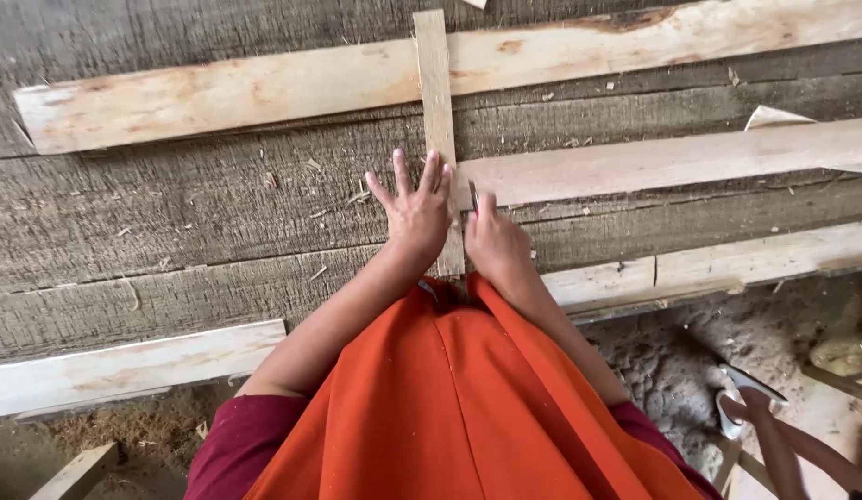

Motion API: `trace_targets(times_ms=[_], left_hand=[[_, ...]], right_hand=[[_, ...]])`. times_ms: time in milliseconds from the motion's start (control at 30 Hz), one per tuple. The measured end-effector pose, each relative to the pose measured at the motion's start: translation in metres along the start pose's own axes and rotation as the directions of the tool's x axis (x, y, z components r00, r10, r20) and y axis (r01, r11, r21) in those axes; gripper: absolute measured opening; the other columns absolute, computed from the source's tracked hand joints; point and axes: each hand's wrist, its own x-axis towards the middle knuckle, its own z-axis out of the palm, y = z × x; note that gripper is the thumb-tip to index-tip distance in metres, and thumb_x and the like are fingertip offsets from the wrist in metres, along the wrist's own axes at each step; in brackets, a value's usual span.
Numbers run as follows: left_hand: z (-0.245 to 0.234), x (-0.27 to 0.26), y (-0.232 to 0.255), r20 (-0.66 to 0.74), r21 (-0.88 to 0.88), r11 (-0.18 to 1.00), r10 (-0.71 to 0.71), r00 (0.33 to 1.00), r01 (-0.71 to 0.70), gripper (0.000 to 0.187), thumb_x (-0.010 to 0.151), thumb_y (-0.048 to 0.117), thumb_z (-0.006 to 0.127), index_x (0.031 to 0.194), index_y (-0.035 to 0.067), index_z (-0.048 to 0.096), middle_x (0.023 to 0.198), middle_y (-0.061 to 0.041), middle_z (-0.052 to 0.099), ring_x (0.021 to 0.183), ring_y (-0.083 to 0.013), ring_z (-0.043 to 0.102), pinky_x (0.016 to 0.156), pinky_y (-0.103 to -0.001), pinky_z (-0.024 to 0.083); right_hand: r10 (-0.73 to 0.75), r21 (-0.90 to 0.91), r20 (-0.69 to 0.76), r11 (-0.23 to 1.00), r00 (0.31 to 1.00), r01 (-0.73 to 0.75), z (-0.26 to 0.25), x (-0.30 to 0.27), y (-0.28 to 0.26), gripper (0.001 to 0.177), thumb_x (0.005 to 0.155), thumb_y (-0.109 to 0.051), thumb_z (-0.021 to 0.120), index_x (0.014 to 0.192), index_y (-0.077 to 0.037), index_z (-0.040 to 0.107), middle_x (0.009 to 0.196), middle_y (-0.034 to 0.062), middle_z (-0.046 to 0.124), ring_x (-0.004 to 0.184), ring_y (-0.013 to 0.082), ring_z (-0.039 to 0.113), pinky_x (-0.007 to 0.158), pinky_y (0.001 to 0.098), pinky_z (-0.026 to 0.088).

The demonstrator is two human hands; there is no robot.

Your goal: Cutting thin strips of wood from larger boards using a utility knife by scoring and snapping.

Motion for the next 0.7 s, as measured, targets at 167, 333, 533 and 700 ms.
trace_targets(times_ms=[167, 333, 533, 700], left_hand=[[0.008, 0.002, -0.004, -0.021, 0.02, 1.0, -0.004, 1.0, 0.004, 0.071, 0.092, 0.017, 0.071, 0.156, 0.019, 0.042, 0.17, -0.009, 0.02, 0.149, -0.055, 0.001, 0.102, -0.09, 0.0], [0.012, 0.0, -0.005, -0.01, 0.018, 1.0, 0.009, 1.0, -0.008, 0.072, 0.092, 0.005, 0.067, 0.157, 0.02, 0.041, 0.17, -0.009, 0.02, 0.148, -0.0562, -0.001, 0.1, -0.09, 0.0], [0.004, -0.002, -0.003, 0.034, 0.137, 0.991, -0.003, 0.999, -0.002, 0.077, 0.09, 0.001, 0.065, 0.159, 0.023, 0.037, 0.171, -0.007, 0.016, 0.148, -0.0568, -0.006, 0.1, -0.09, -0.004], [0.003, -0.001, 0.002, 0.045, 0.269, 0.963, -0.001, 0.999, -0.012, 0.081, 0.088, -0.003, 0.065, 0.159, 0.022, 0.036, 0.17, -0.01, 0.018, 0.147, -0.0572, -0.007, 0.1, -0.088, -0.009]], right_hand=[[-0.061, -0.028, -0.037, 0.998, 0.997, 0.06, 0.006, 0.034, -0.008, 0.023, 0.108, -0.018, 0.032, 0.124, -0.004, 0.041, 0.073, 0.0179, 0.064, 0.067, 0.0373, 0.068, 0.061, 0.0469, 0.053], [-0.039, -0.107, 0.013, 0.993, 0.999, 0.04, 0.005, 0.037, -0.018, 0.025, 0.107, -0.027, 0.032, 0.121, -0.008, 0.036, 0.088, 0.0297, 0.07, 0.089, 0.0498, 0.072, 0.081, 0.0595, 0.053], [-0.09, -0.075, 0.032, 0.993, 0.995, 0.093, 0.007, 0.038, -0.012, 0.026, 0.107, -0.018, 0.031, 0.125, -0.001, 0.037, 0.083, 0.0286, 0.069, 0.084, 0.0473, 0.072, 0.08, 0.0583, 0.054], [-0.054, -0.028, 0.101, 0.998, 0.993, 0.057, 0.015, 0.034, -0.002, 0.031, 0.105, -0.01, 0.026, 0.129, 0.004, 0.039, 0.082, 0.0256, 0.069, 0.074, 0.041, 0.071, 0.082, 0.0567, 0.054]])
